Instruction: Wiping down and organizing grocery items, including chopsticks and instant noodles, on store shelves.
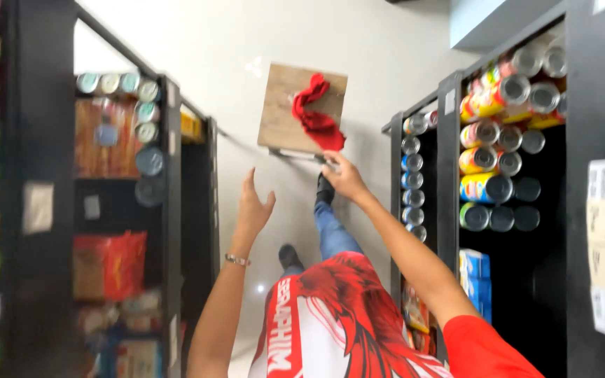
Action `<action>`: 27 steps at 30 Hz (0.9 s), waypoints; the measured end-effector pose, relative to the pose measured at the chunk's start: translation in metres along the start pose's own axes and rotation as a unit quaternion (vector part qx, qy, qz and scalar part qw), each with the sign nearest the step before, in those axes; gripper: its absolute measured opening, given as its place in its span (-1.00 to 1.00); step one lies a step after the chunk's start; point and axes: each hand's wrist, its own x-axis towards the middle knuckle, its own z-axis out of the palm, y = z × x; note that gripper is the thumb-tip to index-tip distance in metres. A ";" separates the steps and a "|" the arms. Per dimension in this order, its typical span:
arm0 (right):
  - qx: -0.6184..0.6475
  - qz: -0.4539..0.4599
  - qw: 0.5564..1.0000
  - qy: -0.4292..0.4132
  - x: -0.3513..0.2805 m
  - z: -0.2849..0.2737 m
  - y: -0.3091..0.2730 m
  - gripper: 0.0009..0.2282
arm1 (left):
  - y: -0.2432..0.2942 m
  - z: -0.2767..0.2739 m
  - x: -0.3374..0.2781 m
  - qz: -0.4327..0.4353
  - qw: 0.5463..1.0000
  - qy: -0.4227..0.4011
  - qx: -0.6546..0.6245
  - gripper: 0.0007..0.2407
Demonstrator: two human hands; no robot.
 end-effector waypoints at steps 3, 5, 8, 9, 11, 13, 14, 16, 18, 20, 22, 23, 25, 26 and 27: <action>-0.016 -0.023 1.000 -0.005 0.056 -0.005 0.047 -0.57 | -0.033 0.042 0.044 -0.049 0.998 -0.025 -0.001 -0.32; -0.035 0.033 0.999 -0.023 0.087 -0.011 0.059 -0.56 | -0.052 0.067 0.064 -0.058 0.998 -0.030 -0.001 -0.31; -0.075 0.100 0.990 -0.063 0.121 -0.010 0.088 -0.54 | -0.065 0.096 0.093 -0.106 0.993 -0.044 -0.025 -0.29; -0.100 0.112 0.986 -0.079 0.131 -0.010 0.099 -0.53 | -0.067 0.106 0.102 -0.142 0.987 -0.055 -0.053 -0.28; -0.108 0.133 0.981 -0.091 0.145 -0.012 0.114 -0.51 | -0.082 0.129 0.115 -0.147 0.986 -0.059 -0.057 -0.28; -0.110 0.154 0.977 -0.096 0.156 -0.007 0.127 -0.50 | -0.102 0.148 0.127 -0.147 0.985 -0.070 -0.057 -0.29; -0.119 0.177 0.972 -0.100 0.164 -0.008 0.132 -0.49 | -0.113 0.161 0.136 -0.210 0.971 -0.093 -0.062 -0.30; -0.130 0.203 0.965 -0.104 0.181 -0.004 0.153 -0.49 | -0.146 0.193 0.154 -0.274 0.952 -0.120 -0.069 -0.31; -0.147 0.204 0.963 -0.094 0.193 0.008 0.188 -0.43 | -0.192 0.232 0.165 -0.294 0.942 -0.126 -0.103 -0.36; -0.140 0.169 0.972 -0.084 0.196 0.022 0.225 -0.37 | -0.217 0.269 0.187 -0.328 0.928 -0.118 -0.131 -0.36; -0.134 0.134 0.979 -0.078 0.198 0.032 0.244 -0.31 | -0.242 0.303 0.201 -0.367 0.911 -0.107 -0.158 -0.35; -0.101 0.141 0.981 -0.086 0.197 0.036 0.245 -0.28 | -0.254 0.318 0.204 -0.361 0.917 -0.082 -0.148 -0.35; -0.072 0.154 0.980 -0.099 0.197 0.037 0.234 -0.25 | -0.276 0.345 0.216 -0.362 0.919 -0.058 -0.141 -0.35; -0.148 0.125 0.975 -0.110 0.193 0.036 0.222 -0.24 | -0.283 0.355 0.220 -0.358 0.927 -0.042 -0.106 -0.47; -0.223 0.093 0.963 -0.121 0.187 0.034 0.208 -0.24 | -0.289 0.364 0.222 -0.353 0.933 -0.028 -0.070 -0.59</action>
